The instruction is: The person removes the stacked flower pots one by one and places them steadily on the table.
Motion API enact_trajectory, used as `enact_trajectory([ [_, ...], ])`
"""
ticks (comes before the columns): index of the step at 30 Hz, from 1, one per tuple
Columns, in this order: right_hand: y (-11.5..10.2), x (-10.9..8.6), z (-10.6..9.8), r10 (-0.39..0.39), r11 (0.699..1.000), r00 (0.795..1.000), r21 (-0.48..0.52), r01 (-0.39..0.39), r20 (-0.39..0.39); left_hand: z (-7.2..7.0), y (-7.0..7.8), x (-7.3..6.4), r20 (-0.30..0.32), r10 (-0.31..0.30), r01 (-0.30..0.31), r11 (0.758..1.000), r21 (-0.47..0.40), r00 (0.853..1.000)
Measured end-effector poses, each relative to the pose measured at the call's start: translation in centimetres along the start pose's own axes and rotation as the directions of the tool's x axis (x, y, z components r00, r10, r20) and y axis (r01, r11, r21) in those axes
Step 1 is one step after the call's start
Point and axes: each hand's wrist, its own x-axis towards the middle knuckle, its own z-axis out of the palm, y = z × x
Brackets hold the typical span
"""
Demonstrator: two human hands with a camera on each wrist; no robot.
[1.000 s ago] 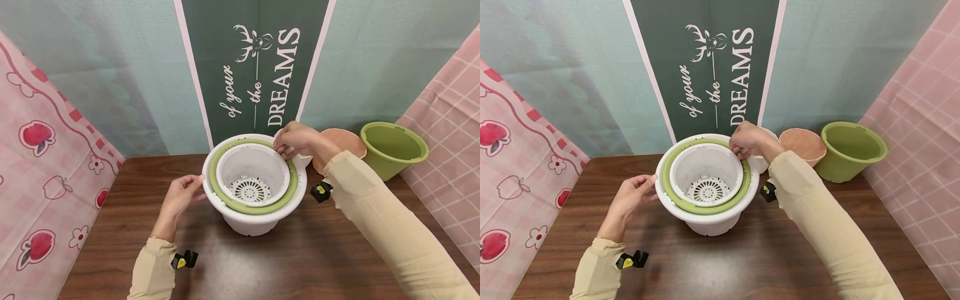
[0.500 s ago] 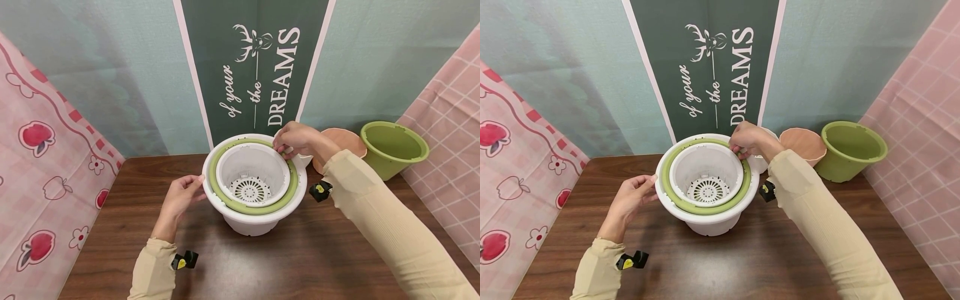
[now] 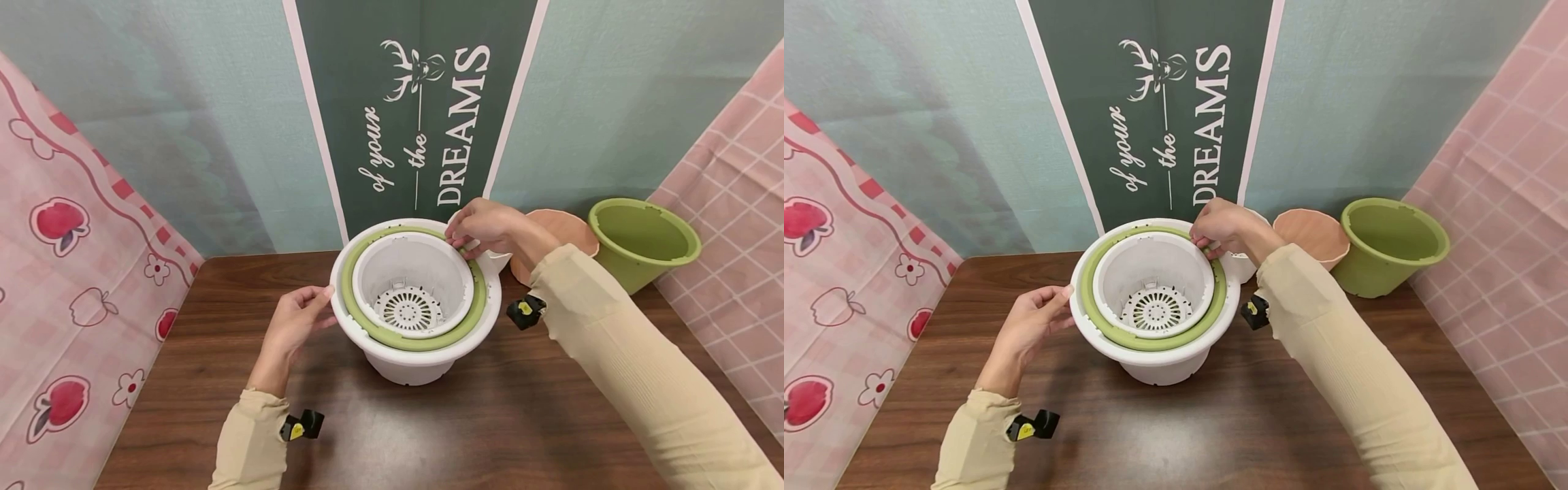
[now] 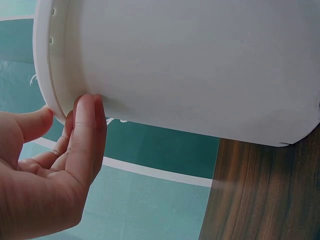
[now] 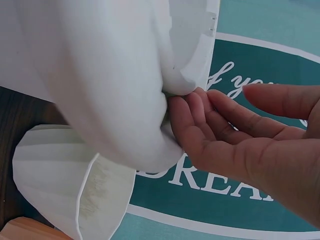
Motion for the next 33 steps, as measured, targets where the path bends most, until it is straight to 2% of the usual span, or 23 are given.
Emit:
enact_trajectory([
  [22,0.45,0.14,-0.04,-0.042,0.999,0.999,0.004,0.042,0.008,0.12,0.08,-0.14,-0.01,-0.005,0.005,1.0,-0.001,1.0],
  [33,0.54,0.16,-0.17,-0.043,0.998,0.999,0.043,0.043,-0.001,0.1,0.2,-0.19,-0.009,-0.006,0.006,1.0,-0.007,1.0],
])
